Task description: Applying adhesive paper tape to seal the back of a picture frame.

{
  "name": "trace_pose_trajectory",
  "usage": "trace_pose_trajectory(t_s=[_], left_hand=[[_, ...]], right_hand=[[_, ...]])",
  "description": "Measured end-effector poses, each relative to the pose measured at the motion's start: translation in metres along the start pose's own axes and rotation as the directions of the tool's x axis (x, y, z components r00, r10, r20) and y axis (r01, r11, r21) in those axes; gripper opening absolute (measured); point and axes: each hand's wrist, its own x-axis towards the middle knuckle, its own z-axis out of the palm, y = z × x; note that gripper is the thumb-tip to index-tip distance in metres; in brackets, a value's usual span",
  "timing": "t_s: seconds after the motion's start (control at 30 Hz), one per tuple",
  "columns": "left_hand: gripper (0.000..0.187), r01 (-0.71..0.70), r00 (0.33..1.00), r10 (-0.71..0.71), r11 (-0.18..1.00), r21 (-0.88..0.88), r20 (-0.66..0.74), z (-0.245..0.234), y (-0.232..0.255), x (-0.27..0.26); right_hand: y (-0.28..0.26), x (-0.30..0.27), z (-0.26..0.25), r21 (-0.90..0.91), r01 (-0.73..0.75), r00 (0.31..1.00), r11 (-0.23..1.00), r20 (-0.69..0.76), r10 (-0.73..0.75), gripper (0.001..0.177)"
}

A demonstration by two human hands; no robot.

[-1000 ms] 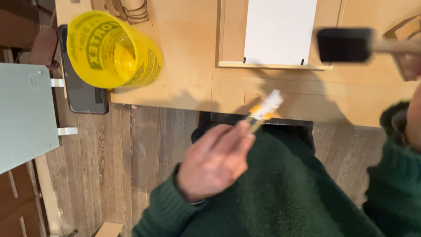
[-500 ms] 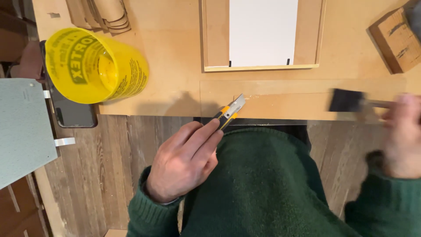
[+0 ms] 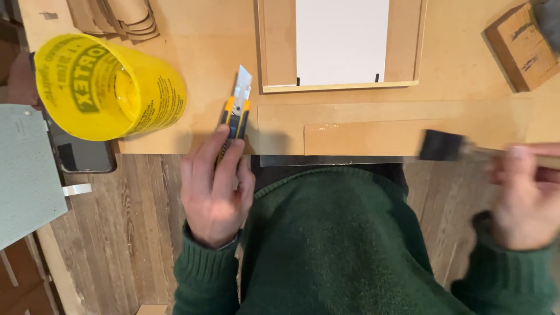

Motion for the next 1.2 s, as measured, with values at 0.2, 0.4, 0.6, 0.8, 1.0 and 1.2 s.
trace_pose_trajectory(t_s=[0.2,0.4,0.6,0.8,1.0,1.2], left_hand=[[0.03,0.021,0.997,-0.024,0.998,-0.054,-0.069,0.015,-0.006,0.008],[0.034,0.022,0.991,-0.026,0.999,-0.035,-0.128,0.015,-0.015,0.004],[0.033,0.067,0.986,-0.073,0.997,-0.047,-0.147,0.027,-0.02,-0.005],[0.028,0.065,0.987,-0.073,0.996,-0.058,-0.143,0.034,-0.028,-0.012],[0.033,0.019,0.985,-0.028,0.998,-0.058,-0.171,0.03,-0.028,-0.007],[0.031,0.042,0.993,-0.053,0.993,-0.108,-0.105,0.024,-0.021,0.002]], right_hand=[[0.239,0.01,-0.127,-0.257,0.044,0.998,0.965,0.049,-0.032,0.026],[-0.123,0.031,0.079,0.235,0.49,0.794,0.84,0.278,-0.541,0.009],[-0.219,0.053,0.193,0.401,0.812,0.284,0.424,0.364,-0.887,0.019],[-0.243,0.055,0.268,0.426,0.87,0.1,0.25,0.342,-0.934,0.02],[-0.225,0.08,0.233,0.433,0.867,0.063,0.245,0.393,-0.917,0.023],[-0.148,0.101,0.088,0.121,0.329,0.701,0.937,0.633,-0.328,0.037]])
